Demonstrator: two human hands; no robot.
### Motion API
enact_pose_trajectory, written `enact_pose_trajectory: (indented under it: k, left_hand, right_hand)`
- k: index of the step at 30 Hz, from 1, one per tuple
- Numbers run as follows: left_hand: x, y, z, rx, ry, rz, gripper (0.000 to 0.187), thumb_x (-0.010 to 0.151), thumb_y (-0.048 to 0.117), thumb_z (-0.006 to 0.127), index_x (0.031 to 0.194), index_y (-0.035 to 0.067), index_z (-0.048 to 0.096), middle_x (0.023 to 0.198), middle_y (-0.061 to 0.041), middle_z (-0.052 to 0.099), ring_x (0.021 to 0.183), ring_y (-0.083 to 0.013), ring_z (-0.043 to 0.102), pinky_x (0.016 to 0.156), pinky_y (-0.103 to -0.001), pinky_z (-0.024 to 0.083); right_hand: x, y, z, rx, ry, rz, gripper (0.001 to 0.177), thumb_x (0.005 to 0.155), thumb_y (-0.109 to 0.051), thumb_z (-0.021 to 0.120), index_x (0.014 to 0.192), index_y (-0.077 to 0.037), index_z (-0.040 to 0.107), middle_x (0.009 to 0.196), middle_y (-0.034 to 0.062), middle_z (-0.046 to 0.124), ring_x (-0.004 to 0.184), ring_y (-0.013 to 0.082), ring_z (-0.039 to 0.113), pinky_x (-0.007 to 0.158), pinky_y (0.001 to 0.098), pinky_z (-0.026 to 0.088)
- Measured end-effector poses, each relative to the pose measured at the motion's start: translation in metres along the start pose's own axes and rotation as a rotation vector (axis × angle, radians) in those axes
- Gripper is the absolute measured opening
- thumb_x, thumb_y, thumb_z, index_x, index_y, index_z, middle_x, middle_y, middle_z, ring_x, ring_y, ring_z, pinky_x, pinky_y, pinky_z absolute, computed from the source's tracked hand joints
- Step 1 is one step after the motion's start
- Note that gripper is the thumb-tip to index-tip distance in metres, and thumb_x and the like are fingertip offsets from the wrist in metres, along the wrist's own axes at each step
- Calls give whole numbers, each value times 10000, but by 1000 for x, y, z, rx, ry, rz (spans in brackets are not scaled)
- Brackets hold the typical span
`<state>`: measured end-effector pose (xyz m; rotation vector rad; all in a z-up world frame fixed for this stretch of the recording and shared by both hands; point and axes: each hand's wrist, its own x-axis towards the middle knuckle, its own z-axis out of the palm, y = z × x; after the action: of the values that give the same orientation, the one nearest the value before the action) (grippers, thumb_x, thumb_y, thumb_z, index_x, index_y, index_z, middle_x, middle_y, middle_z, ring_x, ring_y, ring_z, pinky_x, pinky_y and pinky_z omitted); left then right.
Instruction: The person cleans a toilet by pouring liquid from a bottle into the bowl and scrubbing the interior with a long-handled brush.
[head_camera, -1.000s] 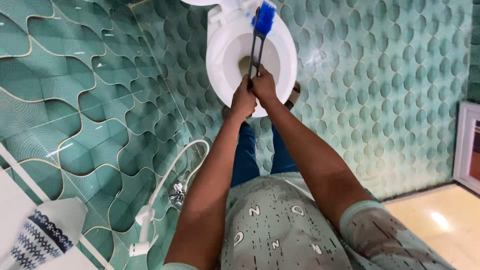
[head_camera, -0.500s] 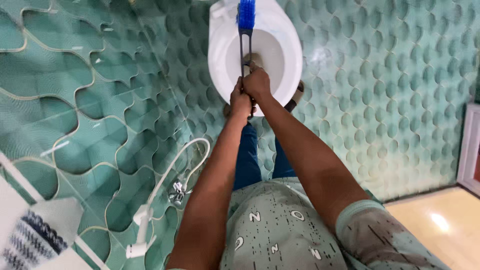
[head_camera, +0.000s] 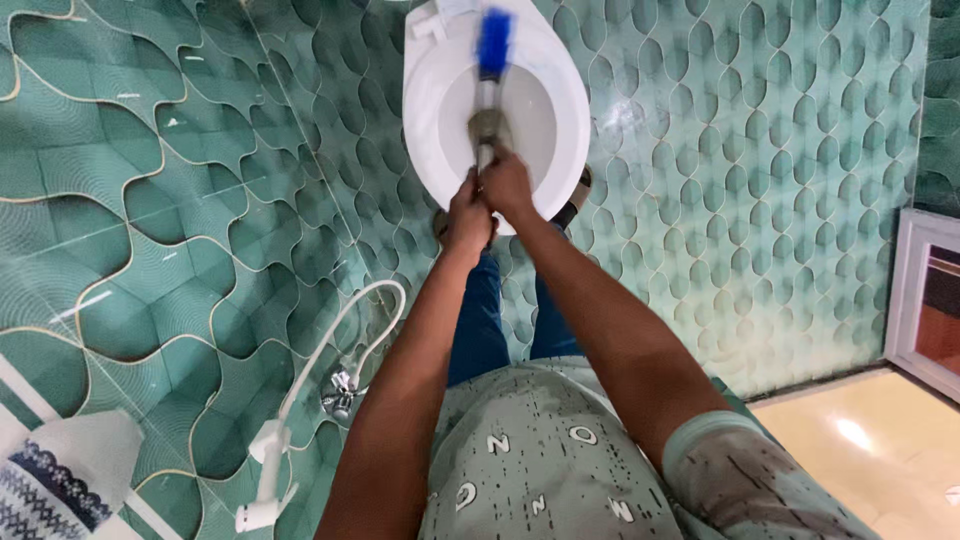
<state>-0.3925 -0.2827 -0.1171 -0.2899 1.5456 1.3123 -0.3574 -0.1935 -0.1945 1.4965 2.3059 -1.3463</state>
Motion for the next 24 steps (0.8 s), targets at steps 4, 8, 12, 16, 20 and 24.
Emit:
enact_pose_trajectory:
  k: [4,8,12,16,20,24]
  left_hand:
    - [-23,-4,-45,-141,80,-16,279,1087,232,426,1305,144,578,693,-45,562,468,-113,481,386,-294,373]
    - [-15,-12,-23,-104,40,16,296,1042,148,408,1295,140,562,716,-44,617,466,-128,507,383,-313,395]
    - [14,-28,15,54,-65,-11,260,1031,95,493,1259,76,615,768,-32,629,523,-110,537,419,-290,391]
    - [26,-56,10,112,-5,148,438,1016,106,472,1448,150,525,826,-23,588,538,-105,508,419,-303,397]
    - [6,-49,-34,-113,124,57,383,1143,238,400,1447,38,519,788,-79,552,487,-132,487,395,-293,370]
    - [5,-43,-30,-151,117,64,462,1062,142,431,1522,114,401,891,-53,593,530,-173,496,429,-313,397]
  right_hand:
    - [-16,-20,44,86,-57,-227,603,695,-201,777,1277,-99,659,1135,251,710,899,427,730,820,489,566]
    - [-10,-9,24,70,-54,-30,581,807,-168,699,1378,-103,617,966,262,740,943,430,723,872,503,560]
    - [3,36,-21,70,135,130,504,769,-148,722,1263,-77,649,944,272,729,927,439,713,834,509,567]
    - [0,40,-5,139,43,47,506,805,-139,664,1310,-122,651,852,266,741,831,419,746,794,506,580]
    - [5,3,42,44,-139,-243,536,847,-114,592,1381,-121,632,1025,266,739,932,439,708,836,500,556]
    - [-4,3,29,119,-194,-58,610,825,-188,581,1430,-110,590,995,261,743,937,414,724,815,472,559]
